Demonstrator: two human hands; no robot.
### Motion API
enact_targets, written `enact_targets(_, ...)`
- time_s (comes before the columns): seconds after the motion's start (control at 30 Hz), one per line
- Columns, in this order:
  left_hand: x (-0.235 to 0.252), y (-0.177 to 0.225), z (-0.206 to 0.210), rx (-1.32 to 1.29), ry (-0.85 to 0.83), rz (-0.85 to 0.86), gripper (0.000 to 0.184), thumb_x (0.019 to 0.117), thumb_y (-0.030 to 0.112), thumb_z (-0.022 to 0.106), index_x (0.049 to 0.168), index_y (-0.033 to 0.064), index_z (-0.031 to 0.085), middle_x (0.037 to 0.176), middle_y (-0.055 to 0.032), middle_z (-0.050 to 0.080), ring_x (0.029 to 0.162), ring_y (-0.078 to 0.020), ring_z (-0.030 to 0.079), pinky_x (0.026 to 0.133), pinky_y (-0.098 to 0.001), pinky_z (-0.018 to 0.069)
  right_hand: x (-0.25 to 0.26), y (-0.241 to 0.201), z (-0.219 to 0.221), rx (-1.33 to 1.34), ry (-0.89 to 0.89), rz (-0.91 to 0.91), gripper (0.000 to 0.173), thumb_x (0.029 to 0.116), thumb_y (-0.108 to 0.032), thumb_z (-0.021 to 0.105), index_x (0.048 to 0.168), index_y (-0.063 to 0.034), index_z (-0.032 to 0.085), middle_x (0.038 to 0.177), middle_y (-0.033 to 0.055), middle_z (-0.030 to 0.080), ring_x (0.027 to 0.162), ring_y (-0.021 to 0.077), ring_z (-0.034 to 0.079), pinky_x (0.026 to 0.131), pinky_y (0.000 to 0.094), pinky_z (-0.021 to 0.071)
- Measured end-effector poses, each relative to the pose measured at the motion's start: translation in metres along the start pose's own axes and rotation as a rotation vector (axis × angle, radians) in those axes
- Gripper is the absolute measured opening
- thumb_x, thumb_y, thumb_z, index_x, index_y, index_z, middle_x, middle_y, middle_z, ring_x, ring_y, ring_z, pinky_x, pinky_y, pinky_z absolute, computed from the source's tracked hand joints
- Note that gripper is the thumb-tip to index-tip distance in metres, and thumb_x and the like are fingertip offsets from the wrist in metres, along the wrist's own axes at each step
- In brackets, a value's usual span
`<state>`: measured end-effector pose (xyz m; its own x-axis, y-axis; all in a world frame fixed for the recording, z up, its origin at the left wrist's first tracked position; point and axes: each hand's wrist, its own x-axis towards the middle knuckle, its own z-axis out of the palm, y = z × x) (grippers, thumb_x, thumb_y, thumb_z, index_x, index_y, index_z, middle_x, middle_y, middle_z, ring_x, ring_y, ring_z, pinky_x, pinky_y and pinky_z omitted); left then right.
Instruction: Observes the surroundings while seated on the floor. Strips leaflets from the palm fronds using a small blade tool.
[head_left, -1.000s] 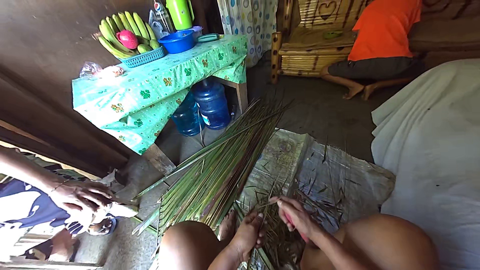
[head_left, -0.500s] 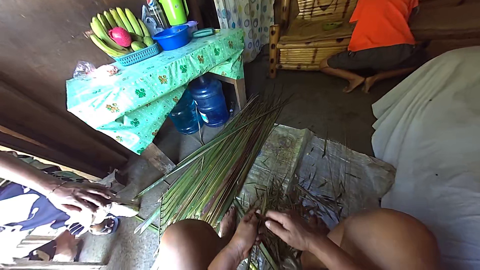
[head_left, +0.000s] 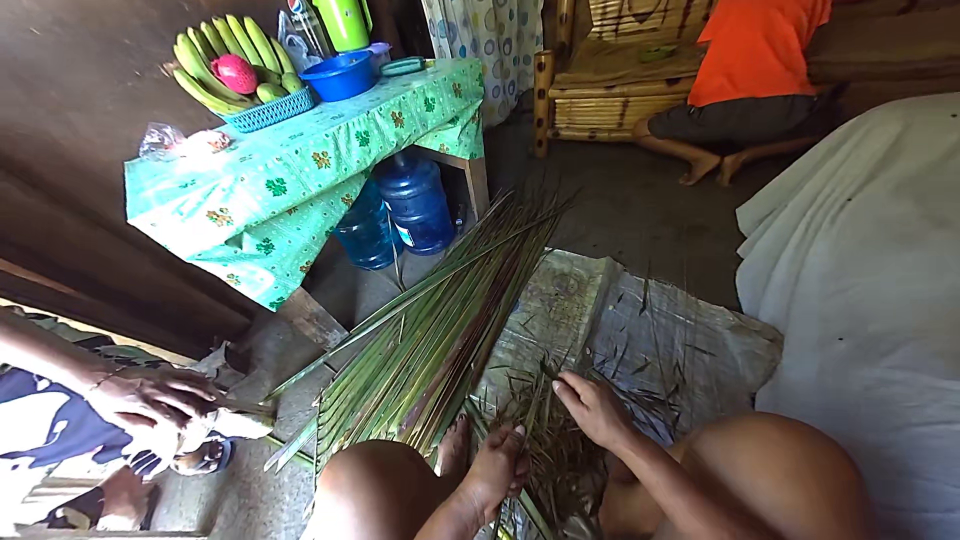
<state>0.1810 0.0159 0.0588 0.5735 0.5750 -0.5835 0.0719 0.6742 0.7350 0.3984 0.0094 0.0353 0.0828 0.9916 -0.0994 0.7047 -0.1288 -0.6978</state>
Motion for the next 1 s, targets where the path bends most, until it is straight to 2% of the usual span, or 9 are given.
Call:
enact_targets(0.13, 0.003, 0.001, -0.002, -0.034, 0.018, 0.006, 0.028, 0.1143, 0.022, 0.027, 0.100, 0.0097, 0.048, 0.056, 0.0071, 0.038, 0.041, -0.0004, 0.033, 0.039, -0.0140, 0.0294, -0.011, -0.004, -0.001, 0.172, -0.105, -0.143, 0.040, 0.1047, -0.032, 0.042, 0.105, -0.0018, 0.070, 0.074, 0.0100, 0.060, 0.066, 0.0216, 0.058, 0.065, 0.0434, 0.0482)
enact_targets(0.27, 0.003, -0.001, -0.002, -0.055, 0.033, 0.025, 0.027, 0.1128, 0.016, 0.026, 0.104, 0.0098, 0.051, 0.057, 0.0081, 0.039, 0.042, 0.0005, 0.033, 0.040, -0.0140, 0.0302, -0.026, -0.020, 0.015, 0.158, -0.260, -0.280, 0.039, 0.1046, -0.032, 0.044, 0.097, -0.0019, 0.068, 0.070, 0.0110, 0.058, 0.065, 0.0231, 0.057, 0.062, 0.0432, 0.0460)
enact_targets(0.33, 0.002, -0.001, 0.000, -0.046, 0.023, 0.021, 0.027, 0.1136, 0.018, 0.027, 0.100, 0.0110, 0.048, 0.056, 0.0083, 0.038, 0.041, 0.0005, 0.033, 0.040, -0.0138, 0.0301, -0.022, -0.014, 0.015, 0.083, -0.231, -0.294, 0.041, 0.1047, -0.034, 0.043, 0.095, -0.0022, 0.067, 0.068, 0.0119, 0.058, 0.064, 0.0254, 0.059, 0.060, 0.0451, 0.0463)
enact_targets(0.43, 0.001, -0.001, 0.001, -0.035, 0.000, 0.008, 0.028, 0.1140, 0.020, 0.027, 0.097, 0.0112, 0.047, 0.055, 0.0079, 0.036, 0.041, 0.0001, 0.032, 0.040, -0.0139, 0.0292, -0.010, -0.001, 0.008, -0.053, -0.168, -0.220, 0.043, 0.1056, -0.035, 0.041, 0.100, -0.0013, 0.068, 0.075, 0.0164, 0.064, 0.072, 0.0330, 0.066, 0.067, 0.0524, 0.0504)
enact_targets(0.6, -0.001, 0.000, 0.003, -0.006, -0.008, -0.017, 0.028, 0.1139, 0.020, 0.027, 0.097, 0.0105, 0.048, 0.056, 0.0074, 0.038, 0.041, 0.0001, 0.033, 0.040, -0.0138, 0.0297, 0.005, 0.012, -0.003, -0.021, 0.010, -0.045, 0.041, 0.1067, -0.031, 0.041, 0.106, 0.0006, 0.068, 0.080, 0.0173, 0.066, 0.076, 0.0333, 0.066, 0.071, 0.0535, 0.0509)
enact_targets(0.7, -0.002, 0.001, 0.002, 0.005, -0.001, -0.026, 0.028, 0.1138, 0.020, 0.027, 0.100, 0.0095, 0.049, 0.059, 0.0064, 0.042, 0.042, -0.0004, 0.037, 0.041, -0.0138, 0.0342, 0.005, 0.014, -0.006, 0.187, 0.010, 0.031, 0.038, 0.1070, -0.029, 0.042, 0.113, -0.0019, 0.068, 0.073, 0.0072, 0.058, 0.063, 0.0184, 0.055, 0.063, 0.0393, 0.0473)
enact_targets(0.77, -0.001, 0.001, 0.002, 0.014, 0.008, -0.035, 0.027, 0.1141, 0.021, 0.028, 0.104, 0.0087, 0.049, 0.062, 0.0051, 0.045, 0.044, -0.0018, 0.041, 0.043, -0.0148, 0.0381, -0.005, 0.001, -0.004, 0.430, -0.127, 0.120, 0.038, 0.1073, -0.027, 0.043, 0.129, -0.0028, 0.063, 0.067, -0.0013, 0.051, 0.052, 0.0083, 0.047, 0.050, 0.0262, 0.0436)
enact_targets(0.87, 0.000, -0.001, 0.000, 0.047, -0.001, -0.046, 0.029, 0.1141, 0.023, 0.027, 0.109, 0.0079, 0.051, 0.065, 0.0043, 0.048, 0.049, -0.0037, 0.046, 0.047, -0.0171, 0.0422, -0.014, -0.015, 0.005, 0.662, -0.280, 0.172, 0.038, 0.1063, -0.025, 0.043, 0.135, -0.0067, 0.059, 0.063, -0.0046, 0.047, 0.046, 0.0070, 0.046, 0.044, 0.0234, 0.0418)
enact_targets(1.0, -0.002, -0.003, -0.001, 0.088, -0.019, -0.058, 0.030, 0.1138, 0.024, 0.028, 0.118, 0.0076, 0.053, 0.069, 0.0028, 0.054, 0.055, -0.0061, 0.054, 0.054, -0.0202, 0.0491, -0.008, -0.012, 0.006, 0.662, -0.183, 0.198, 0.037, 0.1082, -0.025, 0.043, 0.137, -0.0071, 0.060, 0.063, -0.0040, 0.047, 0.046, 0.0069, 0.045, 0.043, 0.0231, 0.0412)
